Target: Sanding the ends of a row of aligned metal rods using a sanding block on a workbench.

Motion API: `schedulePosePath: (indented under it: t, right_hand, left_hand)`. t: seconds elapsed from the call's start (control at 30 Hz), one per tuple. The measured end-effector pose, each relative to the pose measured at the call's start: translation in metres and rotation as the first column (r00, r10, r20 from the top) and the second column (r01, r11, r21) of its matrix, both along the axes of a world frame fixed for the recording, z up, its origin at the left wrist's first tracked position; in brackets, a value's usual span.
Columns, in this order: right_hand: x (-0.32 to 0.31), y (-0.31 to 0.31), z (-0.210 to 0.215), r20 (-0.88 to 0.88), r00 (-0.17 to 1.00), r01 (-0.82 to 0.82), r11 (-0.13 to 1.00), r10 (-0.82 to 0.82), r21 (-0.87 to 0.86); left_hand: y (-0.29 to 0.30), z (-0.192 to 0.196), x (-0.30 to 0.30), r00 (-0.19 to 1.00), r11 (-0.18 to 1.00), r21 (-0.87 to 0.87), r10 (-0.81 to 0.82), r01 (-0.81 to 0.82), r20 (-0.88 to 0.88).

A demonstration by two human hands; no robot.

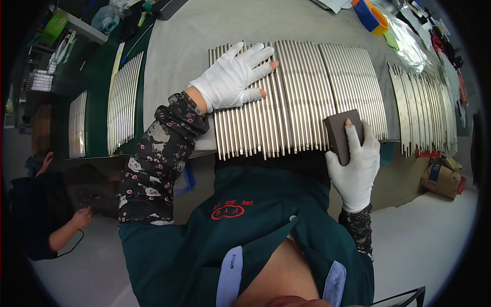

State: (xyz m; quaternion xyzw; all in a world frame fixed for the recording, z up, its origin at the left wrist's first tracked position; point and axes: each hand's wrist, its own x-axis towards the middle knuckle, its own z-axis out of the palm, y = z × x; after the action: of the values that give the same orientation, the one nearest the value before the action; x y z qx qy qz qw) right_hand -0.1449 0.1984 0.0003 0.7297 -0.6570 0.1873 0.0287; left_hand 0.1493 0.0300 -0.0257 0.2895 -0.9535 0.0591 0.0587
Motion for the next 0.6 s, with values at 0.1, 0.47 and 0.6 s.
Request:
schedulePosePath:
  t: [0.1,0.47,0.6]
  right_hand:
    - [-0.003,0.005,0.013,-0.024,0.998,-0.046,0.988,0.05,0.147]
    - [0.001,0.011,0.011,0.007,1.0,-0.008,0.992,0.007,0.128]
    - [0.004,0.011,0.016,0.096,0.995,0.015,0.994,-0.025,0.108]
  left_hand:
    - [-0.001,-0.001,-0.003,1.0,1.0,0.0,-0.002,0.002,0.007]
    - [-0.006,-0.003,-0.004,0.999,1.0,0.014,0.001,-0.002,0.034]
    - [-0.007,0.001,-0.006,0.999,0.999,0.017,-0.045,0.045,0.003]
